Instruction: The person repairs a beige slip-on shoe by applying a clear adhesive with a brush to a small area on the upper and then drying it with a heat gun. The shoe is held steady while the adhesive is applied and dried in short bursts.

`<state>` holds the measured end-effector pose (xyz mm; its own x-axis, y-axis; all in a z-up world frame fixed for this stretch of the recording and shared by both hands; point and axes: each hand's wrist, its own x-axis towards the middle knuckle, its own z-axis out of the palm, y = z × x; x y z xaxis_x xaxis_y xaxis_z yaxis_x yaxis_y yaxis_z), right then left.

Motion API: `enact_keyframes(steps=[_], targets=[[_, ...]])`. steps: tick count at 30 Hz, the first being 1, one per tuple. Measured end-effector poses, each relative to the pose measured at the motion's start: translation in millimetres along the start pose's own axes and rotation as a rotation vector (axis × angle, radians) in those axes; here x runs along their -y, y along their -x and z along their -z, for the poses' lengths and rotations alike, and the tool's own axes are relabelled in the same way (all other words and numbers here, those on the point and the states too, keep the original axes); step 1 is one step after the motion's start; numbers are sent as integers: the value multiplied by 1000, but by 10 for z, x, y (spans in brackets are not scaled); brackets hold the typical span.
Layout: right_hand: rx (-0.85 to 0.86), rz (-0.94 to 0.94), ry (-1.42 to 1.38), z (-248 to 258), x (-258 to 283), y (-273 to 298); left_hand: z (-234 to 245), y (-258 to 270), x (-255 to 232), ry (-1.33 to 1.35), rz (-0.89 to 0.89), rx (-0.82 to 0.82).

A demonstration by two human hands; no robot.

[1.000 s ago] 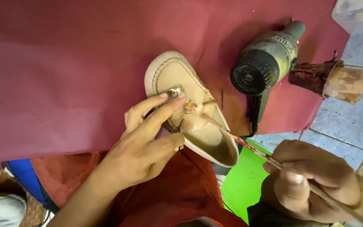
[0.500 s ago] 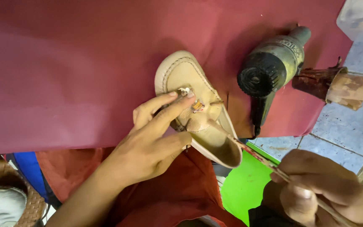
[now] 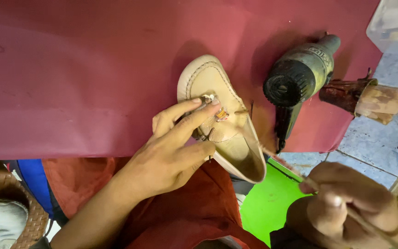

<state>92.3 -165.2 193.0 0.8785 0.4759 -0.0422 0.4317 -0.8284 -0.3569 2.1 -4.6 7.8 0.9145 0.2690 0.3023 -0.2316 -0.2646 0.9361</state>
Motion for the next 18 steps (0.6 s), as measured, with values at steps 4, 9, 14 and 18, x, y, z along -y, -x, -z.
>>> enact_keyframes(steps=[4, 9, 14, 18], targets=[[121, -3, -108, 100, -64, -64, -3, 8, 16, -6, -3, 19], [-338, 325, -282, -338, -495, -108, 6, -6, -2, -1, -12, 4], [-221, 310, -263, -224, -547, -138, 18, -8, -6, -4, -15, 4], [-378, 258, -221, -381, -451, -93, 18, -9, -1, 9, -24, 6]])
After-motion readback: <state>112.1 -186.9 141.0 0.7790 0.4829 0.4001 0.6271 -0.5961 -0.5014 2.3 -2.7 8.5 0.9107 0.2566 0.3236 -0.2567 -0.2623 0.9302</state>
